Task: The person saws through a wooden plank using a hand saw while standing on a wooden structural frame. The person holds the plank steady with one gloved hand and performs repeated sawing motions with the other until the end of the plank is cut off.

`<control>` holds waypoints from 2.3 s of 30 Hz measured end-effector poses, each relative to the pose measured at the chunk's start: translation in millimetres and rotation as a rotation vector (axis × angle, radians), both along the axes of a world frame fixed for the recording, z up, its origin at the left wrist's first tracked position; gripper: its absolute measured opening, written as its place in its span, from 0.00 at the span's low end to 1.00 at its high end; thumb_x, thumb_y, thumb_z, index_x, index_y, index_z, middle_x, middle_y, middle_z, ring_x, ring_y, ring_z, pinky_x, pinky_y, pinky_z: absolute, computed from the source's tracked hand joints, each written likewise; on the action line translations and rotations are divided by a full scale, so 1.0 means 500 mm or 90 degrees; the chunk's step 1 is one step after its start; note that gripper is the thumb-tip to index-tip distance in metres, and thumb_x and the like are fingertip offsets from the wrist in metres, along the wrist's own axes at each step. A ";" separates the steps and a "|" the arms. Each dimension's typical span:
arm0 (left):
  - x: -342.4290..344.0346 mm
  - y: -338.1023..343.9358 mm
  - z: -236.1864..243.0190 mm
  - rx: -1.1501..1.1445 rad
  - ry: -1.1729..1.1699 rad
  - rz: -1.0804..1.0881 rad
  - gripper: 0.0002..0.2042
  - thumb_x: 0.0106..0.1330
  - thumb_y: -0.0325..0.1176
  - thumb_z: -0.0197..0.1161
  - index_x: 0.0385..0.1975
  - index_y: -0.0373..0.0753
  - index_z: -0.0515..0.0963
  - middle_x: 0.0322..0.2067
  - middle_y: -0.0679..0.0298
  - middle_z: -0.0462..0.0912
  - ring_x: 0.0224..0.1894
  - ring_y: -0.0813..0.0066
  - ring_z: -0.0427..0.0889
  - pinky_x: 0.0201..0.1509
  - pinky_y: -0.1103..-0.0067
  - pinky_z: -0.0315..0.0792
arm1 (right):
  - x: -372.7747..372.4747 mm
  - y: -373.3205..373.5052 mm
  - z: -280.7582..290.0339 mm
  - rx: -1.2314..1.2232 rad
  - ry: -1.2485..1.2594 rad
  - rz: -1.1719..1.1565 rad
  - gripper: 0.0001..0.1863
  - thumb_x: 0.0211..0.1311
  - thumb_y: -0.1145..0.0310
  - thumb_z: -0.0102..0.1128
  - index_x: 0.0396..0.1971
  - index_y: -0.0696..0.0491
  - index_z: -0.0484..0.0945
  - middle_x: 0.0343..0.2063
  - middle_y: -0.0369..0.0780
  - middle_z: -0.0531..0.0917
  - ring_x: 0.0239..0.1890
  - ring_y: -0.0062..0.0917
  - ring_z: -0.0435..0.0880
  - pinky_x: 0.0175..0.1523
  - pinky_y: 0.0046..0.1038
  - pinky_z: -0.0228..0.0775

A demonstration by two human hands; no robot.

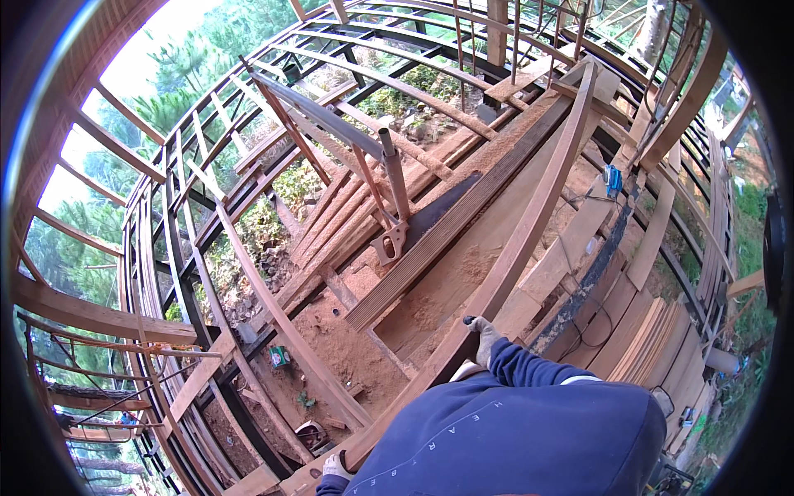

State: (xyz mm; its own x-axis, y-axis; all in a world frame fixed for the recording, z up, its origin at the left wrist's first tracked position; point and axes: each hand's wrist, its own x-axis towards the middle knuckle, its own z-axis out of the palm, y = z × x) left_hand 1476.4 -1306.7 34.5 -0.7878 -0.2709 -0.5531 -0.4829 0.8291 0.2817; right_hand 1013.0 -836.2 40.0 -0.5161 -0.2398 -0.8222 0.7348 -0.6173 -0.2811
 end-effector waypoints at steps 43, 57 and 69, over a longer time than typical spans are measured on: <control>-0.511 -0.076 -0.005 -0.178 -0.102 -0.005 0.57 0.45 0.57 0.82 0.77 0.48 0.57 0.70 0.56 0.67 0.75 0.56 0.62 0.81 0.52 0.48 | 0.418 0.235 0.038 0.621 0.106 0.475 0.22 0.67 0.60 0.56 0.54 0.58 0.79 0.37 0.43 0.88 0.38 0.32 0.88 0.47 0.37 0.80; -0.539 -0.106 -0.029 -0.250 -0.101 -0.053 0.57 0.41 0.58 0.84 0.72 0.40 0.64 0.66 0.53 0.74 0.70 0.53 0.72 0.73 0.61 0.67 | 0.581 0.345 -0.007 0.626 0.005 0.383 0.16 0.68 0.59 0.56 0.39 0.59 0.83 0.34 0.43 0.86 0.33 0.33 0.87 0.40 0.36 0.82; -0.971 0.004 -0.213 0.407 0.323 0.223 0.20 0.66 0.44 0.75 0.46 0.34 0.84 0.32 0.60 0.88 0.34 0.71 0.85 0.40 0.74 0.77 | 0.600 0.393 -0.034 0.674 -0.107 0.505 0.25 0.70 0.48 0.53 0.51 0.52 0.87 0.54 0.50 0.86 0.59 0.50 0.82 0.65 0.40 0.71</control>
State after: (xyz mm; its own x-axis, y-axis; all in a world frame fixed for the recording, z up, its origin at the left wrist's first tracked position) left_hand 990.8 -1304.5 -71.8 -0.9089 -0.3020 -0.2876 -0.3703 0.2674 0.8896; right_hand 1312.8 -639.6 22.9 -0.4094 0.3637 -0.8367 0.8638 0.4497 -0.2272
